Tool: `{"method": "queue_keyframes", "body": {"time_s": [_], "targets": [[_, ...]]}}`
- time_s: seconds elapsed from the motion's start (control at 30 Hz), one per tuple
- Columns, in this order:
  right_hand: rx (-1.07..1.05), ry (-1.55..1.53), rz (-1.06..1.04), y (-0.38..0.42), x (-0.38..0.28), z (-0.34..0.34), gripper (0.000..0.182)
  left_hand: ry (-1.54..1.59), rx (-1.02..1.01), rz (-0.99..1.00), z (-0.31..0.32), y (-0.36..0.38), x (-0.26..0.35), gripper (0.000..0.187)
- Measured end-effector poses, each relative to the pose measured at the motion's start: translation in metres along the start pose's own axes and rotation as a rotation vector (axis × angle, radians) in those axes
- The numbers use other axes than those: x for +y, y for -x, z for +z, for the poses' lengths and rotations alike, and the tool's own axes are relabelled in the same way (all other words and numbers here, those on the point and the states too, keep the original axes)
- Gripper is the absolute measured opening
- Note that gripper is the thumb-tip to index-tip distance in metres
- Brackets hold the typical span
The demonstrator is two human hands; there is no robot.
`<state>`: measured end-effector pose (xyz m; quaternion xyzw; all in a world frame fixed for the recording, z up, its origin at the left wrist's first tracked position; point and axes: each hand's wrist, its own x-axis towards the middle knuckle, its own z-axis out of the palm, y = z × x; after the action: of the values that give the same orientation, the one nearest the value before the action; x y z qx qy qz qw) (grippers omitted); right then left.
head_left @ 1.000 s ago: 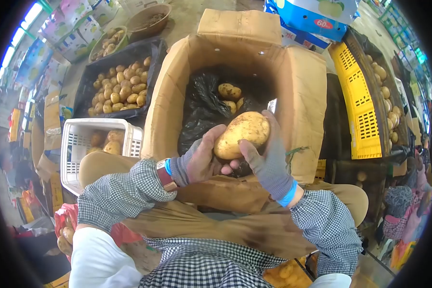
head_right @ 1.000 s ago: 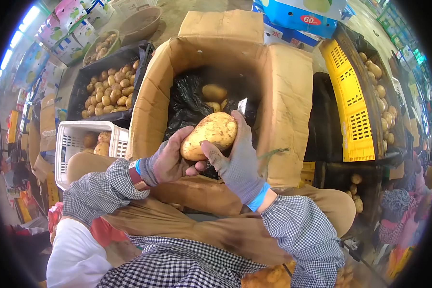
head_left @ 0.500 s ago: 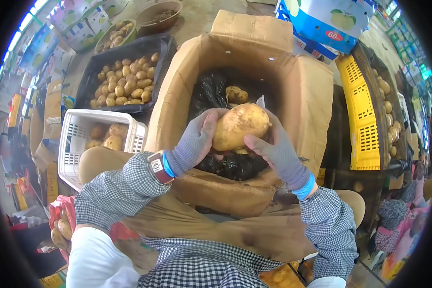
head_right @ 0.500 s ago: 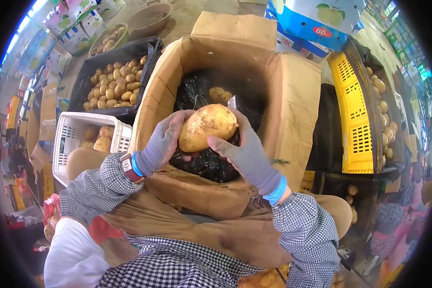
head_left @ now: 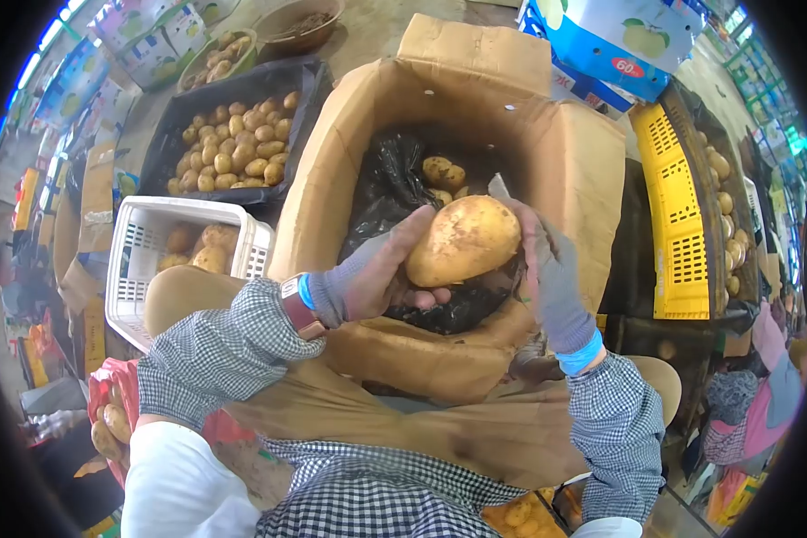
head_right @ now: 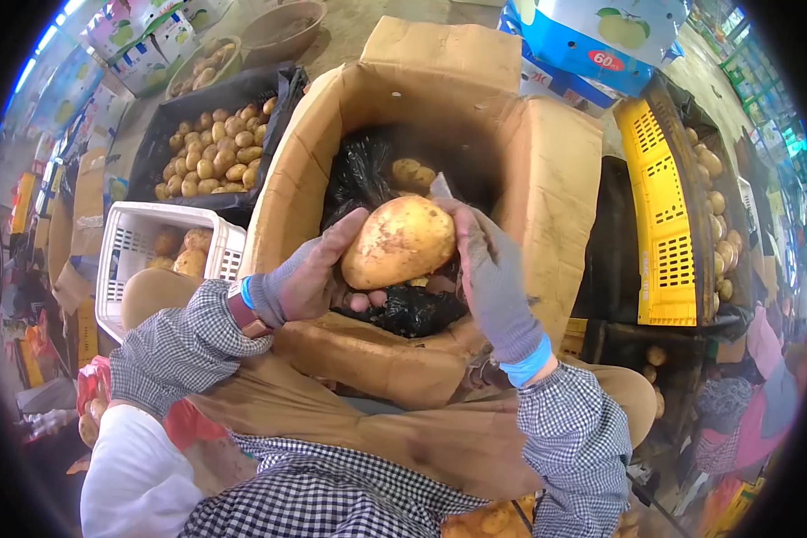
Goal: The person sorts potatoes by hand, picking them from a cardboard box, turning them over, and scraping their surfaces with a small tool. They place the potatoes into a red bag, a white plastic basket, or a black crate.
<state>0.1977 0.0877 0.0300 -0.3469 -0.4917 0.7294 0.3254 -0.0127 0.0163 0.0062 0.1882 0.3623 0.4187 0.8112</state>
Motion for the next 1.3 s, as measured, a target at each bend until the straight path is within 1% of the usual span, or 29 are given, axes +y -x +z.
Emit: {"method": "queue_keyframes", "body": {"time_s": [0.03, 0.07, 0.1, 0.17, 0.23, 0.27, 0.33, 0.37, 0.4, 0.47, 0.53, 0.6, 0.63, 0.73, 0.77, 0.8, 0.83, 0.87, 0.93, 0.97, 1.0, 1.03, 1.1, 1.13, 1.17, 1.23, 1.27, 1.3], "targets": [[-0.012, 0.055, -0.072, -0.001, 0.003, -0.001, 0.045, 0.035, -0.038, -0.006, 0.002, 0.000, -0.001, 0.057], [-0.016, 0.058, -0.067, -0.003, 0.005, -0.004, 0.045, 0.041, -0.036, -0.003, 0.006, 0.001, 0.001, 0.057], [0.018, 0.186, -0.142, -0.005, 0.006, -0.005, 0.042, 0.077, 0.001, -0.034, 0.010, 0.002, 0.004, 0.056], [0.047, 0.315, -0.213, -0.004, 0.003, -0.003, 0.041, 0.120, 0.043, -0.063, 0.012, 0.000, 0.005, 0.056], [0.249, 0.504, -0.317, 0.003, -0.014, 0.011, 0.041, 0.139, 0.014, 0.010, 0.009, -0.001, 0.004, 0.055], [0.241, 0.505, -0.314, 0.002, -0.011, 0.012, 0.041, 0.144, 0.019, 0.013, 0.010, 0.000, 0.004, 0.055], [0.158, 0.587, -0.608, 0.000, -0.005, 0.011, 0.050, 0.006, 0.127, 0.054, 0.014, 0.003, 0.006, 0.055], [0.129, 0.718, -0.495, 0.005, -0.004, 0.010, 0.050, 0.012, 0.129, 0.057, 0.014, 0.003, 0.004, 0.055], [0.125, 0.720, -0.493, 0.007, 0.001, 0.011, 0.050, 0.010, 0.111, 0.081, 0.013, 0.003, 0.001, 0.055], [-0.098, 0.952, -0.618, 0.010, 0.015, 0.015, 0.046, 0.011, 0.095, 0.097, 0.013, 0.004, -0.002, 0.055], [-0.104, 0.949, -0.590, 0.010, 0.018, 0.017, 0.044, -0.039, 0.141, 0.115, 0.016, 0.006, -0.001, 0.054], [0.077, 0.711, -0.430, 0.006, 0.012, 0.013, 0.045, -0.040, 0.154, 0.087, 0.019, 0.008, 0.002, 0.053], [0.080, 0.713, -0.425, 0.007, 0.011, 0.014, 0.045, -0.041, 0.163, 0.060, 0.020, 0.008, 0.002, 0.053], [0.042, 0.663, -0.375, 0.011, 0.011, 0.016, 0.045, -0.042, 0.113, 0.085, 0.015, 0.006, -0.002, 0.054], [-0.047, 0.791, -0.440, 0.017, 0.019, 0.020, 0.043, -0.042, 0.113, 0.085, 0.015, 0.005, -0.007, 0.054], [-0.137, 0.917, -0.504, 0.020, 0.025, 0.022, 0.042, -0.259, 0.162, 0.348, 0.017, 0.007, -0.014, 0.055], [-0.109, 0.824, -0.601, 0.014, 0.028, 0.021, 0.042, -0.369, 0.177, 0.476, 0.016, 0.007, -0.015, 0.055], [-0.106, 0.822, -0.597, 0.011, 0.025, 0.018, 0.042, -0.478, 0.207, 0.603, 0.016, 0.007, -0.016, 0.055], [0.139, 0.611, -0.339, 0.008, 0.014, 0.013, 0.044, 0.000, 0.154, 0.075, 0.017, 0.007, -0.002, 0.055], [0.133, 0.634, -0.414, 0.007, 0.016, 0.013, 0.042, 0.000, 0.151, 0.077, 0.017, 0.006, -0.002, 0.055], [0.134, 0.637, -0.417, 0.009, 0.018, 0.015, 0.042, 0.007, 0.149, 0.077, 0.017, 0.006, -0.002, 0.054], [0.040, 0.772, -0.502, 0.014, 0.022, 0.018, 0.041, 0.014, 0.149, 0.075, 0.016, 0.005, -0.002, 0.053], [-0.093, 0.884, -0.529, 0.020, 0.023, 0.021, 0.042, 0.004, 0.151, 0.084, 0.015, 0.005, -0.003, 0.052], [-0.087, 0.883, -0.528, 0.017, 0.023, 0.019, 0.042, -0.005, 0.153, 0.090, 0.015, 0.005, -0.002, 0.051], [0.039, 0.819, -0.516, 0.009, 0.022, 0.014, 0.043, -0.008, 0.150, 0.086, 0.014, 0.005, -0.002, 0.051], [0.186, 0.676, -0.479, 0.000, 0.012, -0.001, 0.043, 0.070, 0.161, 0.043, 0.012, 0.004, -0.002, 0.048], [0.190, 0.681, -0.485, 0.003, 0.005, -0.001, 0.043, 0.067, 0.153, 0.047, 0.012, 0.003, 0.000, 0.048], [0.236, 0.546, -0.309, 0.008, -0.010, 0.007, 0.043, 0.108, 0.112, 0.056, 0.013, 0.003, 0.001, 0.048]]}}
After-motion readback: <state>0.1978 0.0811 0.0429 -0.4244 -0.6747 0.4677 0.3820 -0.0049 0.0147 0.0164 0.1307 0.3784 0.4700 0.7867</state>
